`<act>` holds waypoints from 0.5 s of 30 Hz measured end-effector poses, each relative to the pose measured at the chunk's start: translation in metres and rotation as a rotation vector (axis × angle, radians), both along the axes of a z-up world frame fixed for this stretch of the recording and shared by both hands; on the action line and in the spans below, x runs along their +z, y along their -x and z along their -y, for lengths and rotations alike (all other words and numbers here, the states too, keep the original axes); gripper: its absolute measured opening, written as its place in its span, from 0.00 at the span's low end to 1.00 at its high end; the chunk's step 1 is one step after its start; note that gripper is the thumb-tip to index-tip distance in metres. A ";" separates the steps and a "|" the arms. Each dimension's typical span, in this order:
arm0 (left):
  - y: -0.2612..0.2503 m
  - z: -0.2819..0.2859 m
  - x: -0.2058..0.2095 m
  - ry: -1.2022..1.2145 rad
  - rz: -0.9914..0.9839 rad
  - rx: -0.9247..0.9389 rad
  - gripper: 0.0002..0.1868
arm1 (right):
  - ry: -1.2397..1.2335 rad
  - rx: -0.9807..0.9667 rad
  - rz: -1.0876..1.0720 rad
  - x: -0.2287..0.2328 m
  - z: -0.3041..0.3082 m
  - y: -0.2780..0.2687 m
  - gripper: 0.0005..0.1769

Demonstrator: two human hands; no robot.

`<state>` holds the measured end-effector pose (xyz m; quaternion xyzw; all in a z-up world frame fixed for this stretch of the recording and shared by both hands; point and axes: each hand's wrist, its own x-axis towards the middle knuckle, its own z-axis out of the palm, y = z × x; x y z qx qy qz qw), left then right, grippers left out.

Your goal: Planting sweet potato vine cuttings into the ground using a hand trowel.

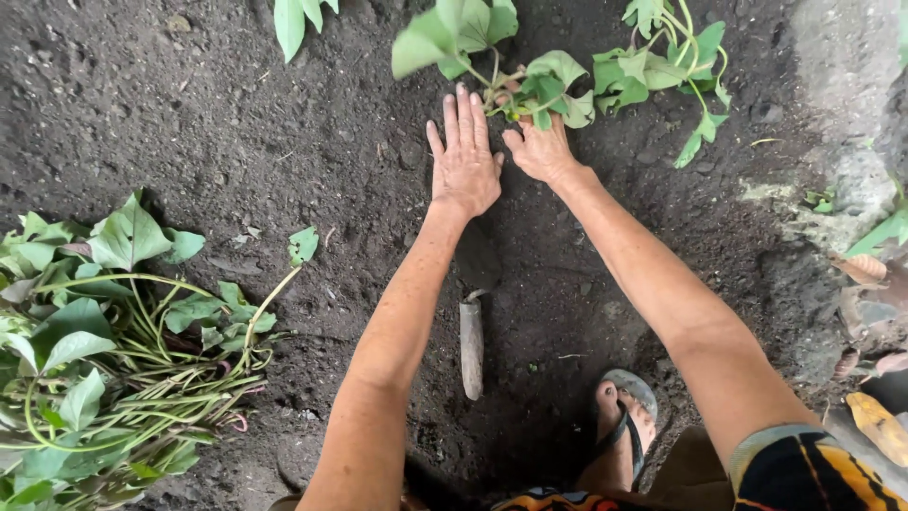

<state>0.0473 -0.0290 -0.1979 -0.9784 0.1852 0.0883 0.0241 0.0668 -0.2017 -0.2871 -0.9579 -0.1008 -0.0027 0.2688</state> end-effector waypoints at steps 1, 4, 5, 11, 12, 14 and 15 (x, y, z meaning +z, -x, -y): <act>-0.001 -0.002 0.001 -0.010 -0.028 -0.021 0.51 | 0.007 -0.031 0.071 -0.008 -0.001 0.000 0.20; -0.004 -0.002 0.003 -0.010 -0.085 -0.040 0.50 | 0.087 -0.098 0.199 -0.038 -0.003 -0.002 0.12; -0.005 -0.002 0.004 -0.004 -0.115 -0.035 0.50 | 0.155 -0.130 0.254 -0.047 -0.004 -0.003 0.15; 0.000 -0.016 -0.005 0.151 -0.161 -0.097 0.49 | -0.200 -0.170 -0.445 0.098 -0.019 0.007 0.28; 0.009 -0.017 0.002 0.150 -0.160 -0.098 0.49 | -0.202 -0.170 -0.443 0.114 -0.022 0.015 0.28; 0.019 -0.015 0.017 0.228 -0.280 -0.056 0.50 | -0.384 -0.049 -0.136 0.148 -0.024 0.026 0.22; 0.019 -0.013 0.020 0.228 -0.271 -0.059 0.50 | -0.383 -0.048 -0.127 0.131 -0.020 0.022 0.22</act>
